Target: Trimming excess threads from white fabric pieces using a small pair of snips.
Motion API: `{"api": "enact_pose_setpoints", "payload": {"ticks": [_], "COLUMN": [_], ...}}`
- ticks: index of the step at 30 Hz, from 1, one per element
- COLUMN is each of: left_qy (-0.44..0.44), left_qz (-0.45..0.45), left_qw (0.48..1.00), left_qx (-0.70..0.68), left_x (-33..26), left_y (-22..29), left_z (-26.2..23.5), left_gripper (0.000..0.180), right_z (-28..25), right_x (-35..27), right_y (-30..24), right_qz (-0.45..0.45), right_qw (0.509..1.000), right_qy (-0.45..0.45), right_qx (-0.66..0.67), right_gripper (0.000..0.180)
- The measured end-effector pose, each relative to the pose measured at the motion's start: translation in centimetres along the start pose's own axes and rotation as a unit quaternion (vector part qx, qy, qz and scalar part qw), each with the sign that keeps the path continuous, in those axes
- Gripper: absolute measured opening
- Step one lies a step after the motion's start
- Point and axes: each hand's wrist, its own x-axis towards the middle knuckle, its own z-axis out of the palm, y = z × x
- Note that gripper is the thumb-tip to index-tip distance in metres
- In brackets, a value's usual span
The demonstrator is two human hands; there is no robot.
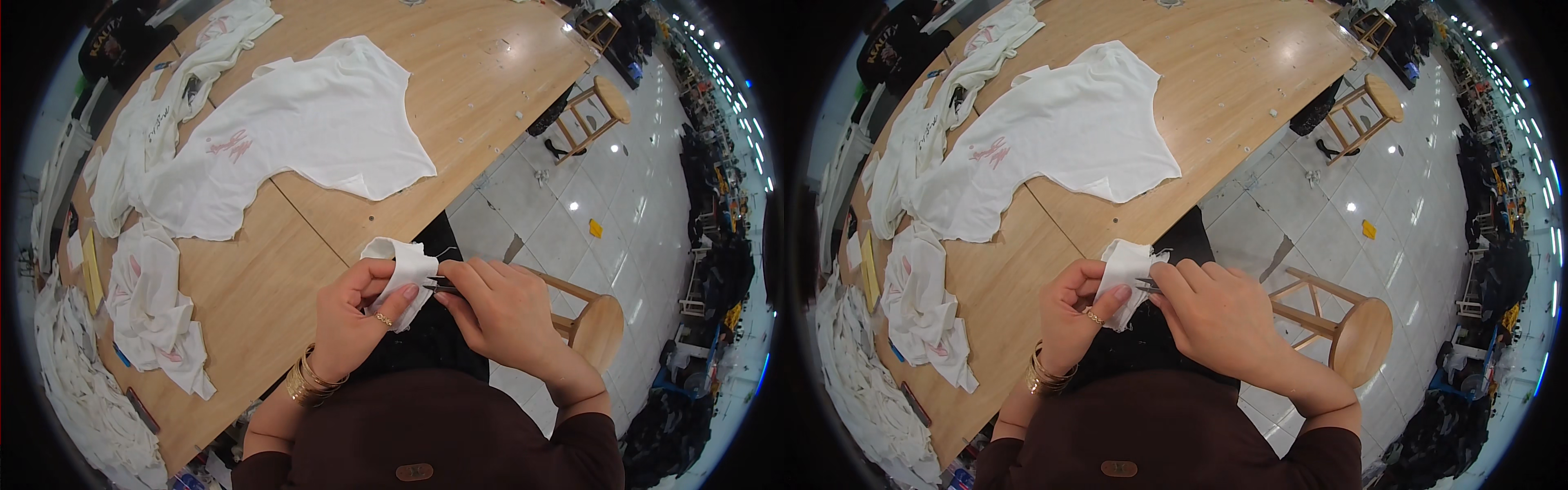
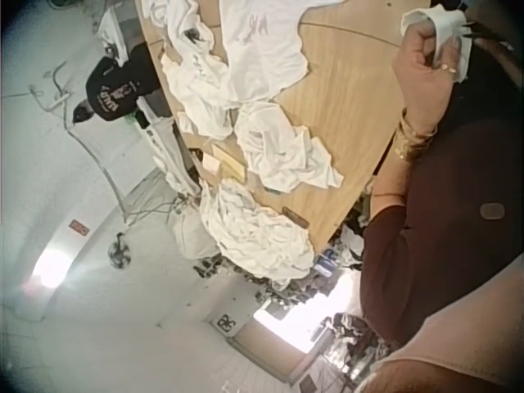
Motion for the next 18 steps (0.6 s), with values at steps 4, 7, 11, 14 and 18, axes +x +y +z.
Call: {"api": "enact_pose_setpoints", "payload": {"ticks": [4, 7, 11, 14, 18], "left_qy": [0.016, 0.009, -0.008, -0.013, -0.014], "left_qz": [0.041, 0.013, -0.026, -0.025, -0.02], "left_qw": [0.997, 1.0, 0.998, 0.998, 0.998], "left_qx": [0.061, -0.007, -0.053, -0.058, -0.058], "left_x": [-0.04, 0.05, 0.27, 0.24, 0.18], "left_y": [-0.48, -0.24, 0.25, 0.12, 0.21], "left_z": [0.12, 0.07, -0.16, -0.22, -0.13], "left_gripper": [0.022, 0.023, 0.025, 0.027, 0.027], "right_z": [0.06, 0.39, 0.4, 0.37, 0.15], "right_x": [0.01, 0.01, -0.01, -0.05, 0.04], "right_y": [-0.01, -0.03, 0.07, 0.06, -0.14], "right_qz": [0.01, 0.024, 0.03, 0.024, 0.025], "right_qw": [1.0, 0.999, 0.998, 0.998, 0.999], "right_qy": [-0.017, -0.001, -0.001, -0.004, -0.009], "right_qx": [-0.007, 0.033, 0.061, 0.05, 0.039], "right_gripper": [0.021, 0.02, 0.02, 0.02, 0.02]}}
